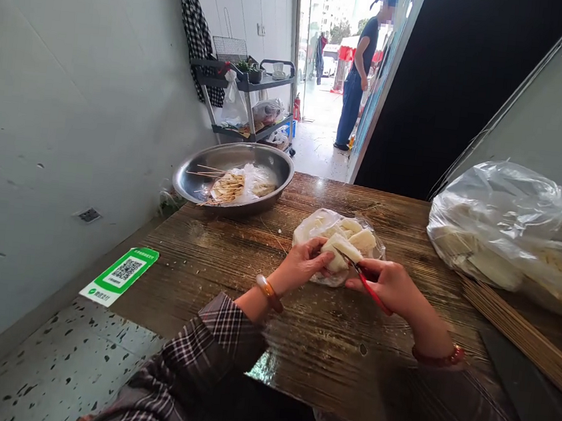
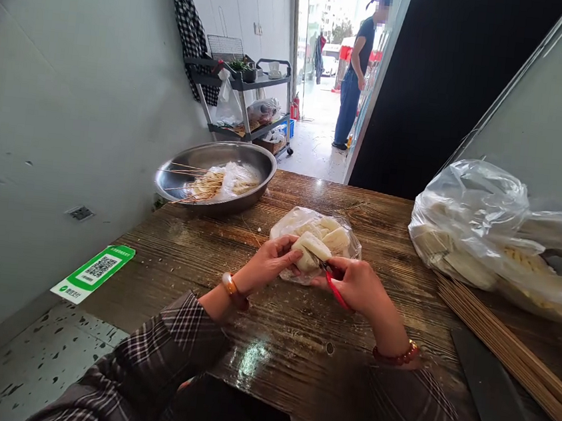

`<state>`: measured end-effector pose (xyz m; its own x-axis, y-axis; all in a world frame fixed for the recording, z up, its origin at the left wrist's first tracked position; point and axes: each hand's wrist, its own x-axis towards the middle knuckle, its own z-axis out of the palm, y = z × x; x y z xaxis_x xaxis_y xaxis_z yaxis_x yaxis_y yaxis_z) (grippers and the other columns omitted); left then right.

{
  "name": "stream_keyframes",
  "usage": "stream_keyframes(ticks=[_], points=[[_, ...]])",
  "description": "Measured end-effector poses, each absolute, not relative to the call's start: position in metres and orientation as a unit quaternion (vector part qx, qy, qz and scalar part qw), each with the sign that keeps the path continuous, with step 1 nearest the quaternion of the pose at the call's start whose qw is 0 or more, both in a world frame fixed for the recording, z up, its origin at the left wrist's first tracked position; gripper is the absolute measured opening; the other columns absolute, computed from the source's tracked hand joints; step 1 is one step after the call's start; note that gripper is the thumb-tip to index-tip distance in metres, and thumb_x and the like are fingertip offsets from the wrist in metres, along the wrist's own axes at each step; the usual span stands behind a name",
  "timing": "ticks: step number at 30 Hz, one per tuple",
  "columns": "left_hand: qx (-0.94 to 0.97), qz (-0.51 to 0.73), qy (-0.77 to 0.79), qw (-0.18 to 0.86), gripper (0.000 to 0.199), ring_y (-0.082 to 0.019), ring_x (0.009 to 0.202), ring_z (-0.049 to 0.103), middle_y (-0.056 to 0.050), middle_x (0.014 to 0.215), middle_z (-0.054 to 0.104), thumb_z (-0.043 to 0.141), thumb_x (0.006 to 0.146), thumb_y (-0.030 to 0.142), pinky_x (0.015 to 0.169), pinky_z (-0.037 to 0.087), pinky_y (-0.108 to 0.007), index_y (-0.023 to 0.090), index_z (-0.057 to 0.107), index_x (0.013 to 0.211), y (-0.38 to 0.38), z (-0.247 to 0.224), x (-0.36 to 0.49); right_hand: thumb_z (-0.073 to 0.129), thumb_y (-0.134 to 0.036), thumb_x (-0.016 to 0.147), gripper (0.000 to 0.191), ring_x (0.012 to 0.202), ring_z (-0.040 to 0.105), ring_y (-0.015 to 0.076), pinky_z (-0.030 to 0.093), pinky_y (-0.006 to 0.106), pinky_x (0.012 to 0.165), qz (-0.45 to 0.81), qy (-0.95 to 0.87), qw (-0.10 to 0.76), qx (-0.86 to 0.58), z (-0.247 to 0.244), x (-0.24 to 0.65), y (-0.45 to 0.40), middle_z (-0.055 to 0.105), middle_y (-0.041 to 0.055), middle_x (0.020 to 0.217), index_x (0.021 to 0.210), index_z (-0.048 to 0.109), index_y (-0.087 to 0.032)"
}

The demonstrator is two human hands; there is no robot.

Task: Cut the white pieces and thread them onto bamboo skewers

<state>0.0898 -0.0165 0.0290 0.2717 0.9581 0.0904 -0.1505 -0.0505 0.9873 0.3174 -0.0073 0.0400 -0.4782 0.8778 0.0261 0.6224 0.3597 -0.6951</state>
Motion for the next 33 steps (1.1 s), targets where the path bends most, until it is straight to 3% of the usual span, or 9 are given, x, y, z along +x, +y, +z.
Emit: stream_keyframes(ticks=[5,14,19,22,25,29,33], points=[[0.559,0.471,0.377,0.568,0.046,-0.014,0.074,0.063,-0.005,0.093,0.069,0.077,0.079,0.05,0.062,0.055,-0.025,0.015,0.067,0.107,-0.017,0.027,0.091,0.07,-0.064,0.077,0.048,0.061,0.045,0.0133,0.034,0.026,0.056,0.317,-0.794,0.205,-0.476,0.042,0.314,-0.008,0.054,-0.0022,0.062,0.077,0.072,-0.016],[0.566,0.465,0.396,0.554,0.048,-0.011,0.065,0.06,-0.001,0.083,0.066,0.08,0.077,0.047,0.06,0.054,-0.024,0.013,0.065,0.108,-0.013,0.023,0.093,0.069,-0.071,0.075,0.055,0.058,0.049,0.0146,0.036,0.027,0.055,0.311,-0.777,0.246,-0.489,0.04,0.305,0.006,0.057,-0.0005,0.056,0.073,0.075,-0.016],[0.446,0.518,0.361,0.634,0.052,-0.016,0.082,0.067,-0.006,0.1,0.072,0.087,0.07,0.044,0.065,0.059,-0.025,0.013,0.065,0.105,-0.01,0.026,0.091,0.069,-0.074,0.073,0.062,0.052,0.05,0.0156,0.037,0.028,0.049,0.422,-0.706,0.27,-0.501,0.038,0.308,0.012,0.062,0.0027,0.056,0.083,0.078,-0.013],[0.385,0.537,0.344,0.667,0.048,-0.016,0.086,0.07,-0.008,0.107,0.073,0.088,0.071,0.038,0.071,0.06,-0.025,0.013,0.066,0.106,-0.009,0.029,0.088,0.071,-0.071,0.072,0.061,0.057,0.054,0.016,0.042,0.028,0.053,0.463,-0.68,0.279,-0.495,0.036,0.311,0.009,0.066,0.004,0.065,0.09,0.078,-0.013],[0.345,0.542,0.337,0.688,0.04,-0.016,0.089,0.072,-0.008,0.106,0.074,0.085,0.076,0.031,0.079,0.061,-0.027,0.013,0.067,0.106,-0.009,0.033,0.087,0.075,-0.067,0.071,0.06,0.067,0.059,0.0185,0.046,0.03,0.062,0.44,-0.701,0.283,-0.484,0.038,0.314,0.003,0.07,0.0046,0.076,0.102,0.078,-0.016],[0.325,0.549,0.33,0.695,0.03,-0.018,0.094,0.074,-0.008,0.106,0.075,0.081,0.079,0.026,0.085,0.061,-0.03,0.012,0.068,0.103,-0.009,0.038,0.086,0.074,-0.065,0.073,0.058,0.067,0.056,0.0173,0.044,0.03,0.063,0.383,-0.738,0.246,-0.497,0.042,0.319,-0.004,0.068,0.0022,0.076,0.108,0.078,-0.019],[0.343,0.544,0.331,0.691,0.036,-0.018,0.096,0.073,-0.008,0.11,0.075,0.085,0.075,0.023,0.089,0.06,-0.03,0.013,0.069,0.106,-0.009,0.04,0.087,0.074,-0.063,0.073,0.061,0.067,0.056,0.0175,0.042,0.03,0.063,0.347,-0.756,0.219,-0.509,0.045,0.323,-0.007,0.068,0.0022,0.077,0.116,0.077,-0.019]])
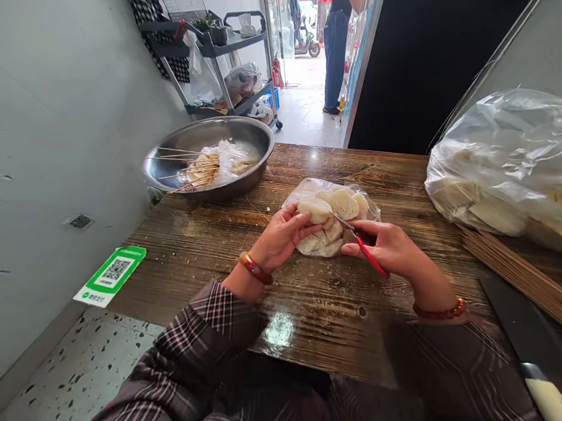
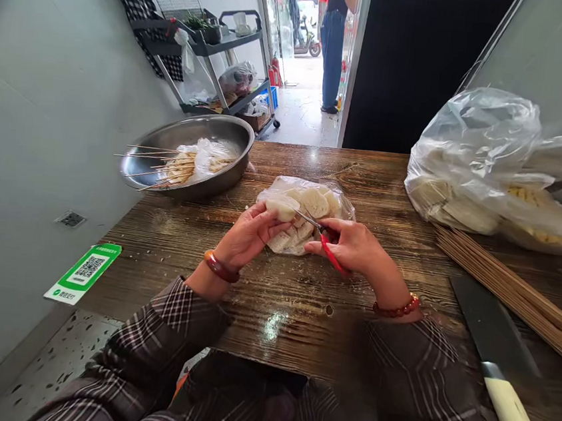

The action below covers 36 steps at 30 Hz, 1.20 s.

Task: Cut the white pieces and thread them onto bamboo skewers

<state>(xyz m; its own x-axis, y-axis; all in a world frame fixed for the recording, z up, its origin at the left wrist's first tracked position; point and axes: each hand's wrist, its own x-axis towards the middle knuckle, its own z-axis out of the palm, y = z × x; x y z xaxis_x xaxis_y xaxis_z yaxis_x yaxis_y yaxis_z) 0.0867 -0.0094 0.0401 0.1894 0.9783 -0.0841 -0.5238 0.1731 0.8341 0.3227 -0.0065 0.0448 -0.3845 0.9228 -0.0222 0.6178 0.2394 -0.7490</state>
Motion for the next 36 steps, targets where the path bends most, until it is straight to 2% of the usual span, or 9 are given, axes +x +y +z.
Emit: stream_keyframes(ticks=[12,19,22,29,36], points=[[0.381,0.541,0.343,0.667,0.052,-0.016,0.085,0.074,-0.006,0.103,0.076,0.094,0.063,0.028,0.079,0.061,-0.027,0.013,0.068,0.106,-0.0094,0.037,0.0902,0.078,-0.054,0.071,0.065,0.07,0.061,0.0187,0.045,0.03,0.066,0.348,-0.767,0.191,-0.503,0.0519,0.3193,-0.0111,0.072,0.0038,0.08,0.124,0.075,-0.016],[0.396,0.543,0.359,0.647,0.053,-0.016,0.084,0.073,-0.005,0.096,0.076,0.095,0.06,0.031,0.076,0.061,-0.026,0.012,0.067,0.101,-0.0112,0.0358,0.0943,0.077,-0.056,0.072,0.067,0.07,0.059,0.0181,0.043,0.03,0.065,0.337,-0.781,0.182,-0.493,0.0521,0.3182,-0.0103,0.07,0.0032,0.077,0.127,0.074,-0.017],[0.405,0.541,0.363,0.642,0.053,-0.016,0.083,0.073,-0.006,0.094,0.076,0.095,0.06,0.033,0.075,0.061,-0.027,0.012,0.066,0.1,-0.0113,0.0351,0.0937,0.075,-0.06,0.074,0.064,0.064,0.054,0.0163,0.039,0.029,0.062,0.33,-0.789,0.188,-0.482,0.0515,0.3194,-0.0095,0.065,0.0014,0.069,0.122,0.076,-0.017],[0.409,0.546,0.363,0.635,0.054,-0.017,0.08,0.075,-0.006,0.093,0.077,0.096,0.058,0.036,0.072,0.061,-0.025,0.012,0.066,0.097,-0.0111,0.0336,0.093,0.07,-0.066,0.076,0.052,0.059,0.042,0.0132,0.031,0.028,0.056,0.337,-0.793,0.204,-0.465,0.0484,0.322,-0.0075,0.054,-0.0006,0.06,0.09,0.082,-0.017],[0.384,0.533,0.355,0.665,0.052,-0.017,0.083,0.075,-0.006,0.092,0.076,0.094,0.062,0.037,0.075,0.061,-0.025,0.011,0.067,0.098,-0.0108,0.0377,0.0898,0.07,-0.066,0.076,0.052,0.059,0.04,0.0125,0.03,0.028,0.055,0.344,-0.785,0.203,-0.474,0.046,0.3215,-0.0082,0.05,-0.0021,0.059,0.091,0.081,-0.017]])
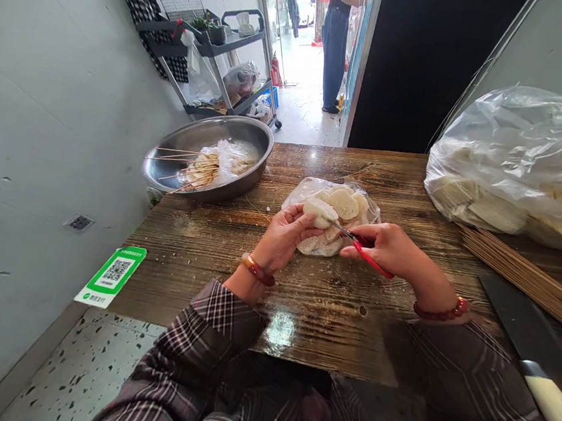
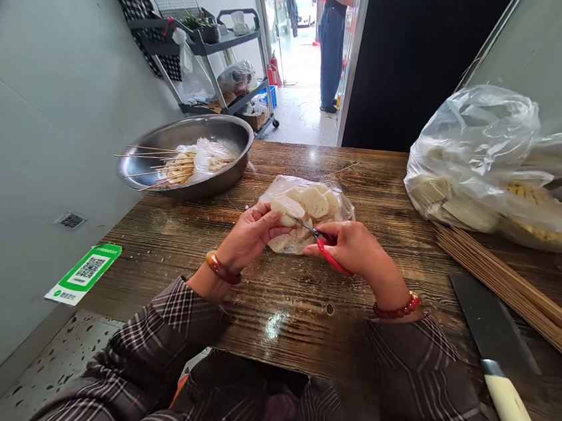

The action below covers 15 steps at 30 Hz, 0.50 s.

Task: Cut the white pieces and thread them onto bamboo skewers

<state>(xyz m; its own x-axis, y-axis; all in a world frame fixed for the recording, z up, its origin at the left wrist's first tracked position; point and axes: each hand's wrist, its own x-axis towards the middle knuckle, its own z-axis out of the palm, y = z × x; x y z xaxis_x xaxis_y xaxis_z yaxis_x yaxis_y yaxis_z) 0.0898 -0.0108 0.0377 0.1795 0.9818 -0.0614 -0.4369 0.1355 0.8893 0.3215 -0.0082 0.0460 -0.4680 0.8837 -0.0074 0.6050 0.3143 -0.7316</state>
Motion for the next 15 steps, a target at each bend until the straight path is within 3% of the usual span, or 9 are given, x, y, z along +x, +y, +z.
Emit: stream_keyframes(ticks=[9,15], points=[[0.379,0.541,0.353,0.663,0.048,-0.017,0.084,0.074,-0.008,0.097,0.077,0.094,0.063,0.033,0.081,0.061,-0.03,0.01,0.068,0.097,-0.0109,0.0314,0.0896,0.076,-0.061,0.071,0.068,0.067,0.058,0.0188,0.044,0.031,0.064,0.366,-0.762,0.204,-0.493,0.0479,0.3195,-0.0107,0.07,0.003,0.076,0.123,0.076,-0.017],[0.414,0.533,0.358,0.645,0.045,-0.016,0.081,0.073,-0.007,0.093,0.077,0.093,0.065,0.034,0.078,0.062,-0.03,0.011,0.068,0.095,-0.0141,0.0309,0.0942,0.078,-0.053,0.07,0.068,0.068,0.06,0.0191,0.045,0.031,0.065,0.362,-0.768,0.191,-0.493,0.0548,0.3144,-0.0133,0.071,0.0026,0.077,0.128,0.073,-0.018]])
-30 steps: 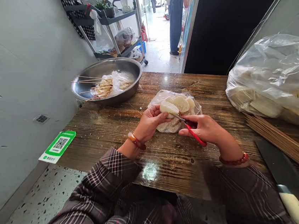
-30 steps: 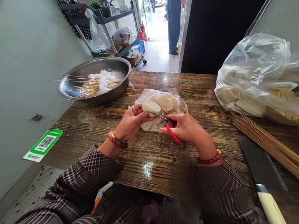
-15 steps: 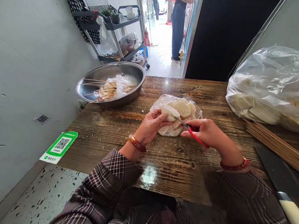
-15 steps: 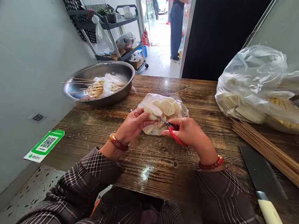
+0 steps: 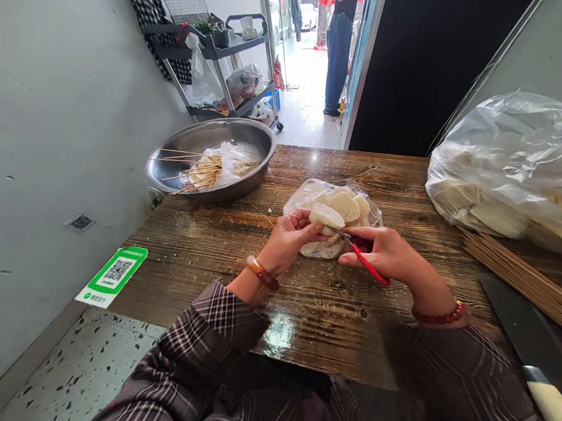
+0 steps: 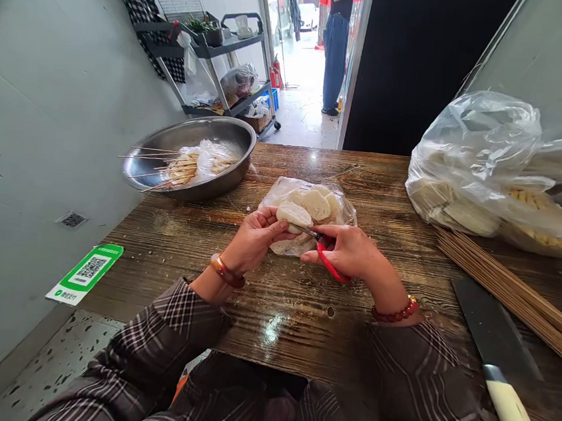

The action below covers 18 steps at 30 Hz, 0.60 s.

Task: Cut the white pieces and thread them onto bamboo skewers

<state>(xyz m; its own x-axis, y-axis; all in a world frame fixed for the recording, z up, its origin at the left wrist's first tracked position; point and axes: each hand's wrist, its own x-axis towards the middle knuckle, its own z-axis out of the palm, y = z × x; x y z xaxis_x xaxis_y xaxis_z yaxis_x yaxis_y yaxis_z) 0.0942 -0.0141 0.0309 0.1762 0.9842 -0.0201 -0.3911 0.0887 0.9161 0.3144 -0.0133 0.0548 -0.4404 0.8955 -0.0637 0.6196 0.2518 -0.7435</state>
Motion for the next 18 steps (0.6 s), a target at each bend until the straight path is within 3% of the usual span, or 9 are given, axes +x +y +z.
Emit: stream_keyframes(ticks=[18], points=[[0.414,0.52,0.364,0.652,0.042,-0.015,0.076,0.071,-0.004,0.087,0.075,0.093,0.063,0.035,0.07,0.06,-0.027,0.012,0.068,0.088,-0.0145,0.0313,0.0941,0.073,-0.061,0.076,0.045,0.059,0.047,0.0137,0.035,0.027,0.057,0.306,-0.796,0.203,-0.481,0.0461,0.318,-0.0093,0.061,-0.0007,0.061,0.094,0.083,-0.02]])
